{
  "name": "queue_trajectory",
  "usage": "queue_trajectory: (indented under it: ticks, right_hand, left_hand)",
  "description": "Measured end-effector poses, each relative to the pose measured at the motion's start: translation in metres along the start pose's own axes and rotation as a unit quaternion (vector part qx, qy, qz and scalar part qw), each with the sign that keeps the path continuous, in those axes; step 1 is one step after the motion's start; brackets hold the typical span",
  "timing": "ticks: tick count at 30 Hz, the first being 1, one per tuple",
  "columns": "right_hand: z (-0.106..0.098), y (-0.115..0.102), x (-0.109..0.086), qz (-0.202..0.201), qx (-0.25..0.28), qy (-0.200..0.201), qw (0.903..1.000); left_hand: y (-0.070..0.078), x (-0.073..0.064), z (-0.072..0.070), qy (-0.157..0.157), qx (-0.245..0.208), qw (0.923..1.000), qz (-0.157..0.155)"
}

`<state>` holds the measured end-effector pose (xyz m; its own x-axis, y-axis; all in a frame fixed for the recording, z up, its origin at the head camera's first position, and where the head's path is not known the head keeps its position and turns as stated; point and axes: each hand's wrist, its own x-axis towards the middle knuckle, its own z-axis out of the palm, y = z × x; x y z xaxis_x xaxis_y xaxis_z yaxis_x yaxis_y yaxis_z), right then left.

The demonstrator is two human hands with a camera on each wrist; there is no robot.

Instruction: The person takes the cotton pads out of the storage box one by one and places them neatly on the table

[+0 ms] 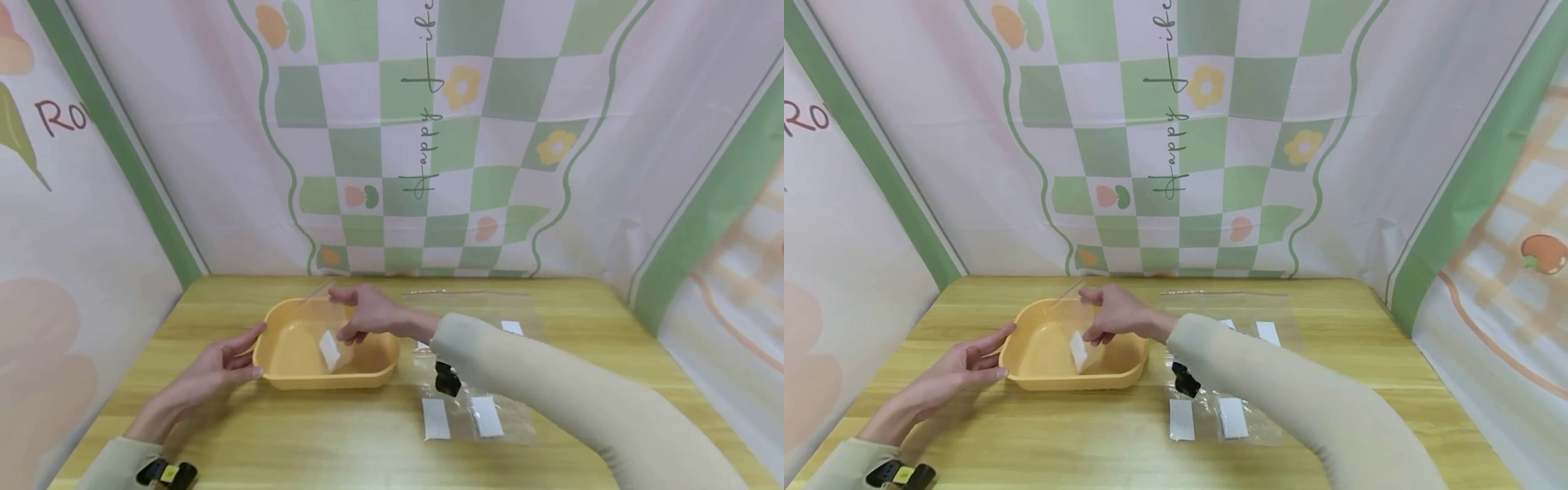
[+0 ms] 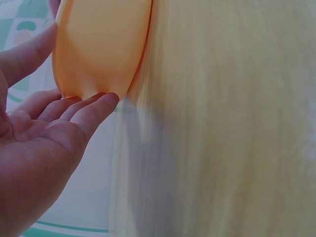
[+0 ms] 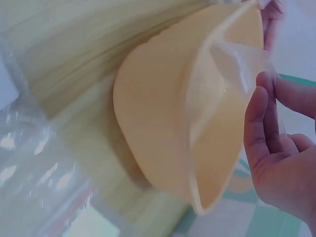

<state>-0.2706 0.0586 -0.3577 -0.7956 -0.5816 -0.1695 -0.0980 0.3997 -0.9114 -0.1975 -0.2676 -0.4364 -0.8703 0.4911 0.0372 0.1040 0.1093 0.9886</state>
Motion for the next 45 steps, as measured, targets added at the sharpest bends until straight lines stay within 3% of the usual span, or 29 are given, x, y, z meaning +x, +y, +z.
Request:
queue_trajectory:
  ticks: [13,21,29,45]
  right_hand:
    - [-0.056,-0.019,-0.049,-0.009,-0.021,0.019,0.9996]
    - [-0.089,-0.012,-0.095,-0.013,-0.021,0.025,0.9994]
    - [-0.115,0.018,-0.145,-0.003,0.01,0.02,0.9997]
    - [-0.14,0.099,-0.235,-0.006,0.057,0.032,0.9978]
  left_hand:
    - [0.002,-0.003,0.002,0.005,0.003,1.0,-0.005]
    - [0.001,-0.003,0.002,0.001,0.001,0.9999,-0.011]
    - [0.002,-0.004,0.003,0.004,0.005,0.9999,-0.016]
    - [0.001,-0.003,0.005,0.01,0.017,0.9997,-0.018]
